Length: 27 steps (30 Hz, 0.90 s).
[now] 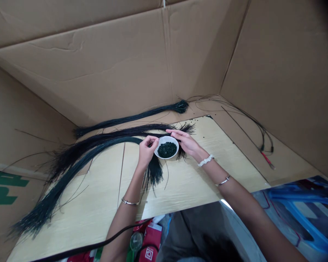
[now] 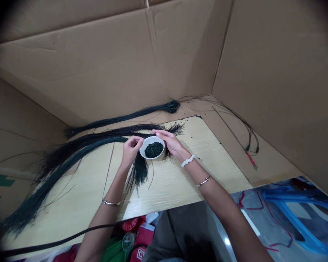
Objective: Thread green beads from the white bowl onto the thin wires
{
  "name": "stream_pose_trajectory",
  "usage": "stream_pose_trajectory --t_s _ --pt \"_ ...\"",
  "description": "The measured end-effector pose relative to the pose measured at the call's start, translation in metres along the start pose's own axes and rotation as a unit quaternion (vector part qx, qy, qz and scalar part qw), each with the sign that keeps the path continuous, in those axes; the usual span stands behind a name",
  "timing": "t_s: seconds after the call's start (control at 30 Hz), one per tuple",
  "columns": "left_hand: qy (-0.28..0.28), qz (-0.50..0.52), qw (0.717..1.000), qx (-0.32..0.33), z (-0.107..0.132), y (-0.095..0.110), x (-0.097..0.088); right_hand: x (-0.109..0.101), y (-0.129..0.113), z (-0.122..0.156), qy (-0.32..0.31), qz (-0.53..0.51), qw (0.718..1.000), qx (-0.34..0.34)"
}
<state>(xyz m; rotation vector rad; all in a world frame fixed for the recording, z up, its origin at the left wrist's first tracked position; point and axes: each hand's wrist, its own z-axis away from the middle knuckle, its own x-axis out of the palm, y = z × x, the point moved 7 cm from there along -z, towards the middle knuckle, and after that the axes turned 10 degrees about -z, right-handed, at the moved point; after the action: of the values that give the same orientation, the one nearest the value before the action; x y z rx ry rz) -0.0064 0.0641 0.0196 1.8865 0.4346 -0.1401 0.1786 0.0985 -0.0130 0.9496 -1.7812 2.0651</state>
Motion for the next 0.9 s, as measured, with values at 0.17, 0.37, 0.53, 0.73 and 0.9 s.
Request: stream_pose_trajectory --t_s 0.17,0.37,0.53,0.73,0.9 --pt "0.001 0.003 1.0 -0.004 -0.0001 -0.0006 0.0002 0.001 -0.0009 0.0006 -0.001 -0.001 1.0 -0.006" --pt "0.004 0.0 1.0 -0.002 0.0002 0.0002 -0.0002 0.0013 -0.0007 0.001 -0.007 0.0 1.0 -0.004" --pt "0.006 -0.002 1.0 0.0 0.0 0.0005 -0.0003 0.0012 -0.0009 0.0007 -0.011 0.001 1.0 -0.006" --pt "0.008 -0.003 1.0 0.0 0.0 0.001 -0.0005 0.0027 -0.0019 0.001 -0.016 0.003 1.0 -0.004" --pt "0.009 -0.003 1.0 -0.001 -0.0001 0.0007 -0.0008 0.0024 -0.0024 0.0013 -0.008 0.007 1.0 -0.002"
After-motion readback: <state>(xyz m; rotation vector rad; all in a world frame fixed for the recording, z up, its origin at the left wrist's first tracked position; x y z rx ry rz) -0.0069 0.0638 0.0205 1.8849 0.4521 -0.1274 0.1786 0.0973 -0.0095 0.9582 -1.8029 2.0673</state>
